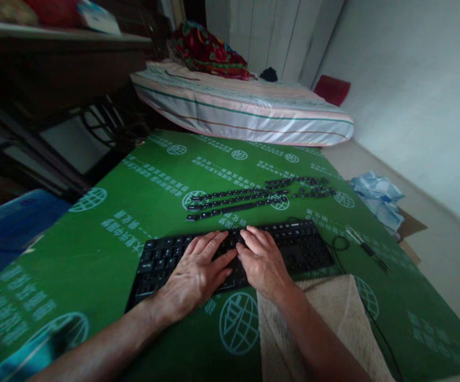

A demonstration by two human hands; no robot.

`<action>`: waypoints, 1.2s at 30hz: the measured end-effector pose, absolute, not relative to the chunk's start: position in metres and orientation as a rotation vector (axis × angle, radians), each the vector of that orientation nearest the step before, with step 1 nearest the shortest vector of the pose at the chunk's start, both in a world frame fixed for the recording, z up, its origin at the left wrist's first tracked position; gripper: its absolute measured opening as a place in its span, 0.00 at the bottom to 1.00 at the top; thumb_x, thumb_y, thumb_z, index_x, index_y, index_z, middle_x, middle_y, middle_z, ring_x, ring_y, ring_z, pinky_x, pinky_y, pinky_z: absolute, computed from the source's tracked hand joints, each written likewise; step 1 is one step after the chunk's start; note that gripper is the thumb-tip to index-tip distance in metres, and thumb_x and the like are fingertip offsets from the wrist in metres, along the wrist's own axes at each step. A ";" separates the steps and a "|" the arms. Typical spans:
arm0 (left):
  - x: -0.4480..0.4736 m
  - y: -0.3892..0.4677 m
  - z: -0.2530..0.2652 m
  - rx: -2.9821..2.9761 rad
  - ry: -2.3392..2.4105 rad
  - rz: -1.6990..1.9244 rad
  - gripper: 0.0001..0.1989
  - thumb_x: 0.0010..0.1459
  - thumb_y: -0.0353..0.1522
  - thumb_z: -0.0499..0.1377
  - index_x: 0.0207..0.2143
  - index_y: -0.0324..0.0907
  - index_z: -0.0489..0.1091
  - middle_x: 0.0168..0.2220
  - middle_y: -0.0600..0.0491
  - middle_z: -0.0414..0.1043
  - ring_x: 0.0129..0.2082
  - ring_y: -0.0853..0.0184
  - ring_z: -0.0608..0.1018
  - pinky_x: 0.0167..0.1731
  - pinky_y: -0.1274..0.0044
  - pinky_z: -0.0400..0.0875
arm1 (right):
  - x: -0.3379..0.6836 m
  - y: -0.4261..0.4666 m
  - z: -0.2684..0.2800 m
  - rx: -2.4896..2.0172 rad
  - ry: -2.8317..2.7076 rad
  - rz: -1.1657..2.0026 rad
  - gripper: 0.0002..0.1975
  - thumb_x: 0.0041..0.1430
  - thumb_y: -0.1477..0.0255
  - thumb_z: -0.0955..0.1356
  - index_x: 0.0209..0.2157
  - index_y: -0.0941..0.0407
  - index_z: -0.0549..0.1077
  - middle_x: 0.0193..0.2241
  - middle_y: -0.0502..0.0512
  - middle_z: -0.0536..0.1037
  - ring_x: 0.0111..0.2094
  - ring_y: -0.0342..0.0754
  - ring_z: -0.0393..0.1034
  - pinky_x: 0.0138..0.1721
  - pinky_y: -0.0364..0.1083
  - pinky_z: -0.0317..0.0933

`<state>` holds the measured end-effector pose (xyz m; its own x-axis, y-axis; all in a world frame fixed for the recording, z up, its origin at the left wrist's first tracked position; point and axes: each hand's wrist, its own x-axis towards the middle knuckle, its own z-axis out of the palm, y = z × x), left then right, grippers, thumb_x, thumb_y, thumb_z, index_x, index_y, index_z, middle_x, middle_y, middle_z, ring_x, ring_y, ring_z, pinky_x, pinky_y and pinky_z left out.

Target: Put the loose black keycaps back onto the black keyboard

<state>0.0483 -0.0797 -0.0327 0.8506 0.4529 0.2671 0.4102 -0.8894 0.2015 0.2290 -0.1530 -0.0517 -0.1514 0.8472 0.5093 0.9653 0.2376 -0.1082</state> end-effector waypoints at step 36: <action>0.041 -0.071 -0.037 2.613 0.753 1.020 0.08 0.59 0.27 0.54 0.38 0.35 0.71 0.46 0.42 0.69 0.47 0.59 0.70 0.48 0.65 0.69 | 0.230 -0.151 -0.054 -1.568 -1.867 -0.217 0.08 0.58 0.74 0.66 0.37 0.55 0.77 0.43 0.60 0.77 0.50 0.54 0.68 0.49 0.56 0.65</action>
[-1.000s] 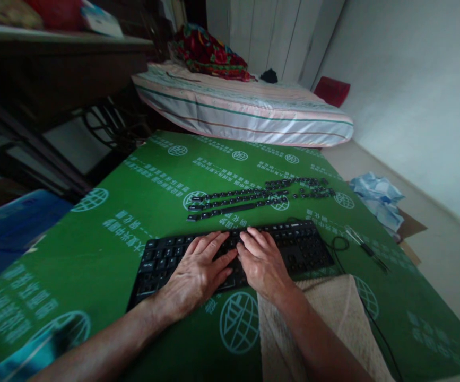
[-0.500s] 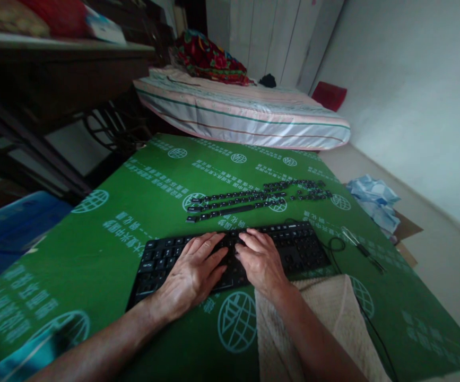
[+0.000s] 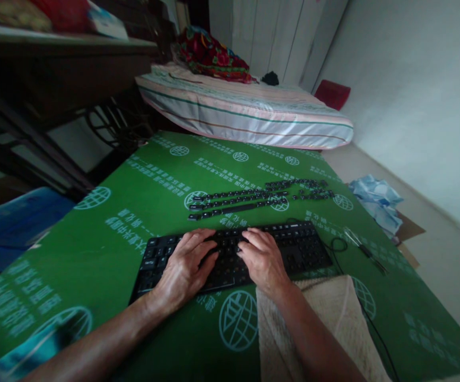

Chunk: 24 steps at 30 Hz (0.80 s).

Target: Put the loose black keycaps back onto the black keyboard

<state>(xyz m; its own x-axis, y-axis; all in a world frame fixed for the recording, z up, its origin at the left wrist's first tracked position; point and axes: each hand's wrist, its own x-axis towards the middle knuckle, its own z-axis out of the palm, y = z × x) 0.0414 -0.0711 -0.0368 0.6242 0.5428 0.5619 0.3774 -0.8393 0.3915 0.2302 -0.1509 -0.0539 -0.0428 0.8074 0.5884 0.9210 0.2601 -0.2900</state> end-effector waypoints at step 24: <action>0.043 -0.075 -0.016 1.085 0.621 0.540 0.14 0.43 0.30 0.68 0.34 0.36 0.72 0.30 0.54 0.74 0.25 0.73 0.73 0.22 0.82 0.69 | 0.199 -0.158 -0.030 -1.252 -1.665 0.018 0.04 0.53 0.75 0.70 0.34 0.56 0.74 0.34 0.58 0.77 0.39 0.49 0.73 0.41 0.49 0.71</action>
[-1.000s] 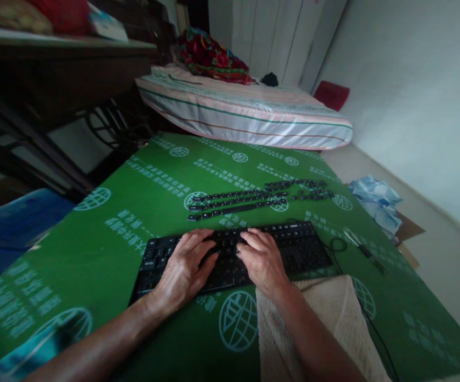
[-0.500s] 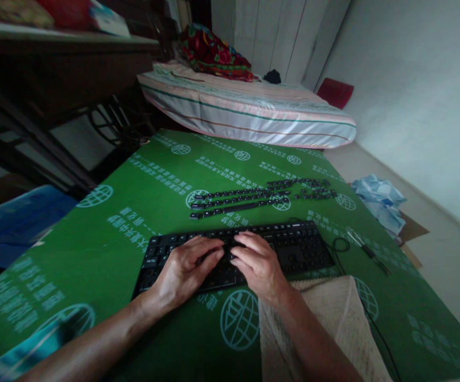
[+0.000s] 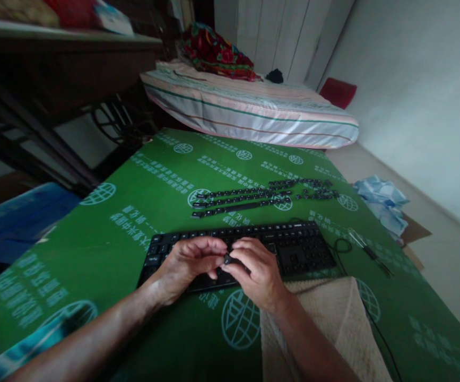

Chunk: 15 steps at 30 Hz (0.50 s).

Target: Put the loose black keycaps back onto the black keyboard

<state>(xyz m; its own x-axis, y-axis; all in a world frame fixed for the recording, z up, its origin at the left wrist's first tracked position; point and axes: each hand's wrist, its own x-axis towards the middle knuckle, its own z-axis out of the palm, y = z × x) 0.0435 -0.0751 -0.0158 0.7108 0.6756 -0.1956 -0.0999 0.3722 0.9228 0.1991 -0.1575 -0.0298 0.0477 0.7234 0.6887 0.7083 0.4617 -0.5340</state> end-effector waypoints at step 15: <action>0.045 -0.073 -0.019 1.026 0.552 0.493 0.18 0.42 0.29 0.69 0.38 0.36 0.72 0.32 0.52 0.75 0.25 0.74 0.74 0.25 0.81 0.70 | 0.198 -0.159 -0.028 -1.281 -1.670 -0.062 0.05 0.52 0.73 0.72 0.32 0.56 0.74 0.34 0.58 0.77 0.40 0.50 0.72 0.41 0.50 0.71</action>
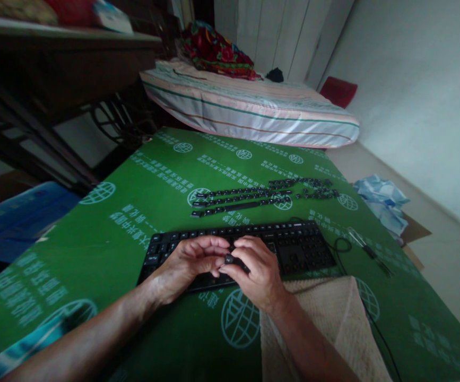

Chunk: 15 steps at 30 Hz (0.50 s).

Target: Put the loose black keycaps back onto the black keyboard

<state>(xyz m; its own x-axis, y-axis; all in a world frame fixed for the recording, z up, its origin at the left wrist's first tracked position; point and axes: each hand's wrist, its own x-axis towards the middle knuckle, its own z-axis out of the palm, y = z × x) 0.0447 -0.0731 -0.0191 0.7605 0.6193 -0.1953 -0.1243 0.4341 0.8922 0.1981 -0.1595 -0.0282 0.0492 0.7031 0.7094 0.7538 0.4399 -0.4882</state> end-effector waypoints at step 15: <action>0.041 -0.069 -0.016 1.044 0.463 0.387 0.18 0.46 0.31 0.68 0.41 0.36 0.71 0.29 0.51 0.76 0.25 0.72 0.76 0.29 0.79 0.72 | 0.206 -0.163 -0.022 -1.194 -1.795 0.137 0.13 0.55 0.75 0.69 0.43 0.54 0.74 0.39 0.58 0.77 0.42 0.50 0.72 0.43 0.51 0.70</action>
<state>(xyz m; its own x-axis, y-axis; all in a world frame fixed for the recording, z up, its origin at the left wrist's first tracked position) 0.0405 -0.0686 -0.0163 0.8389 0.5134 -0.1804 -0.0853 0.4516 0.8881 0.2065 -0.1631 -0.0223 -0.0803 0.7673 0.6362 0.6616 0.5184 -0.5418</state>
